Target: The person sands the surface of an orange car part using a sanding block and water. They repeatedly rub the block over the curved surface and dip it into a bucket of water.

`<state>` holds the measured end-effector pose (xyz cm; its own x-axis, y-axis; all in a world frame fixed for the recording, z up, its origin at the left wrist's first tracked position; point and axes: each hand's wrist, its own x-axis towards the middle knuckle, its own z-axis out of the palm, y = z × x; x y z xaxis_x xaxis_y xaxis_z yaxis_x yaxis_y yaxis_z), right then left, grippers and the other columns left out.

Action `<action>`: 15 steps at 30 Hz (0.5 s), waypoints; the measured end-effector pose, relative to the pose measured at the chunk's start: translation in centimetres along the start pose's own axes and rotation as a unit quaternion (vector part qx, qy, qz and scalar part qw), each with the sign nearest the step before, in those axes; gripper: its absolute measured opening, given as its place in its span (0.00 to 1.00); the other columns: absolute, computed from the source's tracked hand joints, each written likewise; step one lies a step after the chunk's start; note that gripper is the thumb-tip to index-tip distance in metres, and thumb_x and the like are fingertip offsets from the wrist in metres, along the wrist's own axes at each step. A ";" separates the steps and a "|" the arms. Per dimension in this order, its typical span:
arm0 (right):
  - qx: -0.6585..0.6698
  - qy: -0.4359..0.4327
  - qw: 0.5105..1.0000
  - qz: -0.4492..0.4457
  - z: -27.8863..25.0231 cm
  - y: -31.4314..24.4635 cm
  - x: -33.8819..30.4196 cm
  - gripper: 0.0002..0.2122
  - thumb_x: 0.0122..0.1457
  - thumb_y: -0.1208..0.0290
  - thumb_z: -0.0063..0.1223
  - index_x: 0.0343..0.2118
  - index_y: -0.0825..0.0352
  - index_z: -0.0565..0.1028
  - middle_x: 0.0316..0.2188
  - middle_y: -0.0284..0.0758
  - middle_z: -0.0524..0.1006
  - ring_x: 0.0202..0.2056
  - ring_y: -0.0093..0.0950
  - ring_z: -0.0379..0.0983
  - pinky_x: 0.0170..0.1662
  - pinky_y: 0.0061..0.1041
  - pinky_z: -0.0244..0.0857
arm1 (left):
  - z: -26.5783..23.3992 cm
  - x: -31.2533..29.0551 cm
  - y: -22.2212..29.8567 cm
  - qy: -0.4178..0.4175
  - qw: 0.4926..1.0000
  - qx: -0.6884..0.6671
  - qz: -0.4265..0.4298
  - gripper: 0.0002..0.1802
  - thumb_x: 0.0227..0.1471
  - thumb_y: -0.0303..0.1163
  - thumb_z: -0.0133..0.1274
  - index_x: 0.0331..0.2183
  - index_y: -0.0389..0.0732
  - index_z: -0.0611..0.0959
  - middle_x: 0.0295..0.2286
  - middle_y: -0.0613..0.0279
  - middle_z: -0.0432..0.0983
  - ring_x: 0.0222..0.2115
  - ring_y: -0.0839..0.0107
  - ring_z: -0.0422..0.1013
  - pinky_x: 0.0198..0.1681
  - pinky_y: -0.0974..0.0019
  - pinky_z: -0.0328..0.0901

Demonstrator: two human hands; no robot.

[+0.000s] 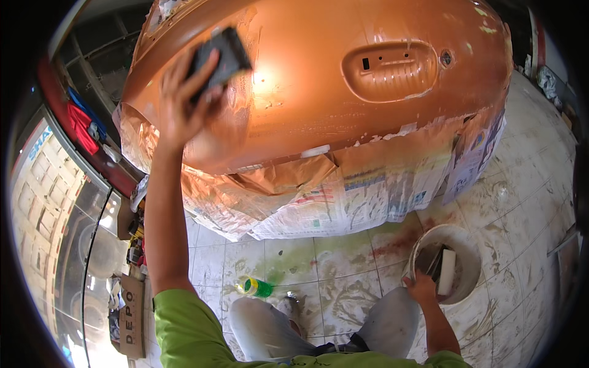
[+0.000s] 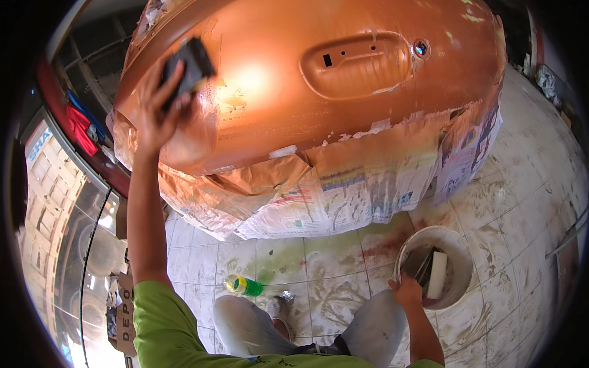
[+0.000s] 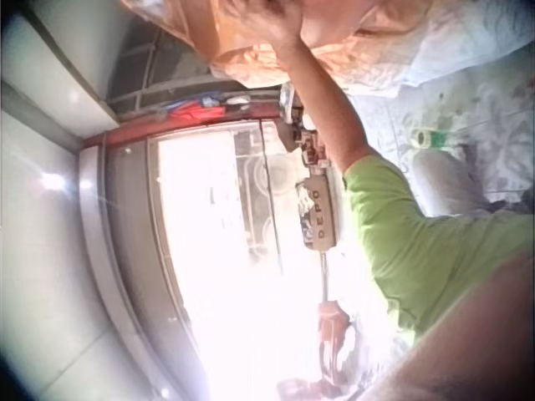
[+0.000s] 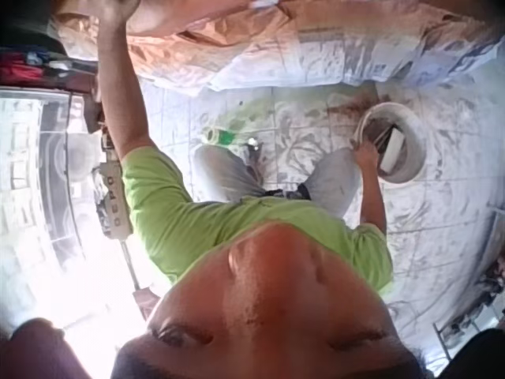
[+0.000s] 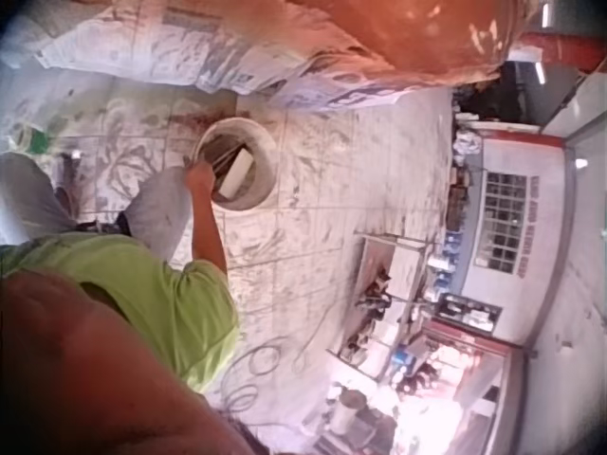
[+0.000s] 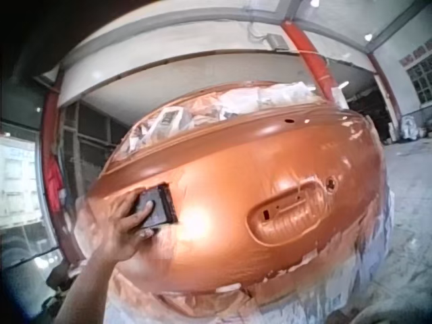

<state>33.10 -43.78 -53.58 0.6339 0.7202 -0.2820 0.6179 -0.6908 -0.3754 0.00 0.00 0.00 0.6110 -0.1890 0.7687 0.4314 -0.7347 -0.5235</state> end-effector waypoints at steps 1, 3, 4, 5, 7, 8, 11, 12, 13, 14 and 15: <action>-0.010 0.010 1.000 -0.004 -0.9 1.6 -0.3 0.28 0.62 0.45 0.61 0.55 0.64 0.75 0.42 0.54 0.82 0.46 0.57 0.79 0.53 0.53 0.72 | 0.3 -2.8 1.1 -0.014 0.999 -0.022 -0.020 0.32 0.54 0.45 0.63 0.60 0.50 0.84 0.64 0.45 0.69 0.62 0.43 0.66 0.67 0.49 0.56; 0.056 0.032 0.997 -0.032 3.3 -5.9 2.8 0.27 0.61 0.46 0.61 0.53 0.66 0.77 0.40 0.56 0.82 0.46 0.57 0.79 0.51 0.53 0.72 | -2.6 -1.2 -3.4 -0.035 0.997 0.004 0.062 0.32 0.54 0.44 0.62 0.60 0.49 0.83 0.64 0.46 0.70 0.62 0.44 0.67 0.67 0.48 0.57; 0.041 0.026 0.999 -0.019 2.7 -5.1 2.1 0.27 0.61 0.46 0.62 0.51 0.67 0.77 0.40 0.56 0.82 0.45 0.57 0.79 0.51 0.54 0.72 | -2.7 0.3 -2.8 -0.022 0.998 0.018 0.063 0.32 0.54 0.43 0.62 0.61 0.50 0.83 0.64 0.47 0.69 0.62 0.45 0.67 0.66 0.48 0.56; 0.024 0.022 0.999 -0.004 2.0 -4.3 1.7 0.27 0.61 0.46 0.62 0.50 0.68 0.78 0.41 0.56 0.82 0.45 0.58 0.79 0.50 0.54 0.72 | -2.5 2.4 -2.5 -0.022 0.998 0.022 0.058 0.32 0.54 0.41 0.62 0.61 0.52 0.83 0.65 0.50 0.69 0.61 0.46 0.67 0.66 0.49 0.56; 0.050 0.033 0.998 -0.025 0.9 -2.8 1.4 0.29 0.60 0.44 0.62 0.51 0.68 0.78 0.43 0.54 0.82 0.47 0.57 0.79 0.52 0.53 0.72 | -1.1 4.9 -2.3 0.001 0.999 0.021 0.030 0.32 0.54 0.40 0.63 0.61 0.54 0.83 0.64 0.52 0.70 0.61 0.46 0.67 0.66 0.49 0.56; 0.070 0.035 0.996 -0.037 1.0 -2.8 1.3 0.30 0.60 0.43 0.62 0.52 0.68 0.78 0.44 0.53 0.82 0.48 0.56 0.79 0.53 0.52 0.72 | -1.5 4.4 -2.5 0.002 0.999 0.017 0.027 0.32 0.54 0.40 0.63 0.61 0.54 0.83 0.64 0.51 0.70 0.61 0.46 0.67 0.65 0.49 0.56; 0.188 0.242 0.941 -0.142 0.7 1.3 2.7 0.33 0.59 0.43 0.63 0.57 0.68 0.77 0.52 0.54 0.79 0.56 0.54 0.73 0.60 0.51 0.65 | -0.3 0.6 -1.2 0.014 1.000 -0.016 0.010 0.32 0.54 0.42 0.64 0.61 0.54 0.83 0.63 0.50 0.71 0.60 0.46 0.68 0.64 0.49 0.57; 0.120 0.270 0.948 -0.116 -1.2 3.2 3.5 0.33 0.60 0.43 0.62 0.58 0.68 0.77 0.56 0.53 0.76 0.59 0.53 0.70 0.62 0.52 0.62 | -0.4 -2.3 -1.5 0.006 1.000 -0.017 0.004 0.32 0.54 0.43 0.64 0.61 0.54 0.83 0.63 0.49 0.71 0.60 0.46 0.68 0.64 0.48 0.58; 0.062 0.297 0.948 -0.091 -2.9 4.0 4.8 0.33 0.61 0.44 0.61 0.59 0.68 0.77 0.59 0.53 0.74 0.62 0.52 0.67 0.64 0.53 0.59 | -1.4 -3.4 -2.2 -0.005 1.000 -0.013 0.009 0.31 0.55 0.44 0.63 0.61 0.55 0.83 0.62 0.48 0.72 0.60 0.46 0.69 0.64 0.48 0.58; 0.006 0.354 0.933 -0.060 -4.2 5.6 6.7 0.32 0.62 0.44 0.60 0.58 0.68 0.78 0.60 0.52 0.73 0.62 0.51 0.66 0.64 0.53 0.58 | -1.4 -1.9 -3.0 0.008 0.999 0.017 0.038 0.31 0.55 0.45 0.63 0.61 0.55 0.83 0.62 0.47 0.73 0.59 0.45 0.70 0.63 0.47 0.59; -0.052 0.408 0.911 -0.029 -5.7 7.7 8.7 0.31 0.63 0.44 0.58 0.57 0.68 0.78 0.62 0.52 0.72 0.63 0.50 0.64 0.64 0.54 0.57 | -1.4 0.9 -3.9 0.033 0.997 0.043 0.046 0.30 0.57 0.48 0.62 0.60 0.56 0.83 0.62 0.47 0.72 0.60 0.45 0.69 0.63 0.47 0.58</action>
<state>46.02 -43.21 -53.88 0.7074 0.4981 0.5014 0.6753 -0.6857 -0.2716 -2.06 1.83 3.23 0.6072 -0.2967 0.7371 0.4327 -0.6545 -0.6200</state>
